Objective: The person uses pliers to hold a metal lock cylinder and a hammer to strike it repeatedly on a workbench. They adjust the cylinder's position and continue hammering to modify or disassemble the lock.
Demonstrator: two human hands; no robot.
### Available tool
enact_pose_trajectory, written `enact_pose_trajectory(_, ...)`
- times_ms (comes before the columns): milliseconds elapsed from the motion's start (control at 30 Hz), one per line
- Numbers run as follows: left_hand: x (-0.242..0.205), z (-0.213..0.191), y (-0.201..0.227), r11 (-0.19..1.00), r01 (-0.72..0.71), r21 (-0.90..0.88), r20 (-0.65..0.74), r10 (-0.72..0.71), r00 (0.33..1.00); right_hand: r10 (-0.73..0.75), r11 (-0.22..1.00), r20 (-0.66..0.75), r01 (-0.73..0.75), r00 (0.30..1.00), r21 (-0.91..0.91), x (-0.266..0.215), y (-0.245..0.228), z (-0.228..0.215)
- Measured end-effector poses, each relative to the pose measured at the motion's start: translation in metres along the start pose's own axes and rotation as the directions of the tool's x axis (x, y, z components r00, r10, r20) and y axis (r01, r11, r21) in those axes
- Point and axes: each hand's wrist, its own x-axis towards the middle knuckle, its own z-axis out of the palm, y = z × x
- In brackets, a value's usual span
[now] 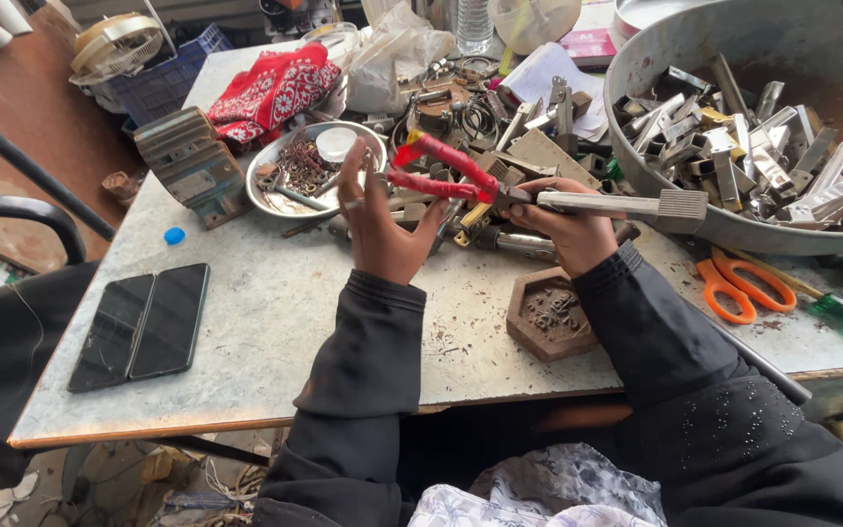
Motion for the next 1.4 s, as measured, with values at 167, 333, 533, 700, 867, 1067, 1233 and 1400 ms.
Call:
enact_pose_trajectory(167,-0.009,0.034,-0.009,0.276,0.614,-0.739,0.493,-0.401,0.773,-0.01,0.974,0.028,0.016,1.0,-0.226,0.002,0.005,-0.004)
enact_pose_trajectory(333,-0.02,0.038,-0.018,0.058,0.674,-0.736,0.554,-0.52,0.65,0.011,0.899,0.094,0.032,0.995,-0.437,0.005,0.01,-0.002)
enact_pose_trajectory(533,-0.019,0.035,-0.015,-0.056,0.659,-0.75,0.54,-0.627,0.561,-0.029,0.753,0.11,0.094,0.993,-0.651,0.003,0.011,0.006)
enact_pose_trajectory(700,-0.015,0.031,-0.01,-0.083,0.634,-0.769,0.526,-0.646,0.553,-0.056,0.721,0.185,0.168,0.981,-0.672,0.002,0.0,0.01)
enact_pose_trajectory(867,-0.016,0.027,-0.005,-0.085,0.575,-0.814,0.492,-0.626,0.605,0.039,0.966,0.128,-0.004,0.991,-0.258,-0.001,-0.008,0.016)
enact_pose_trajectory(1067,-0.014,0.025,-0.008,-0.202,0.538,-0.819,0.554,-0.527,0.645,0.073,0.997,0.063,-0.072,0.995,-0.024,-0.001,-0.008,0.018)
enact_pose_trajectory(1233,-0.018,0.028,-0.013,-0.144,0.553,-0.821,0.536,-0.529,0.658,-0.038,0.989,-0.001,0.037,0.999,-0.143,0.0,-0.009,0.01)
enact_pose_trajectory(1400,-0.017,0.032,-0.014,-0.191,0.547,-0.815,0.555,-0.528,0.643,-0.319,0.751,0.089,0.309,0.944,-0.583,-0.002,-0.01,0.013)
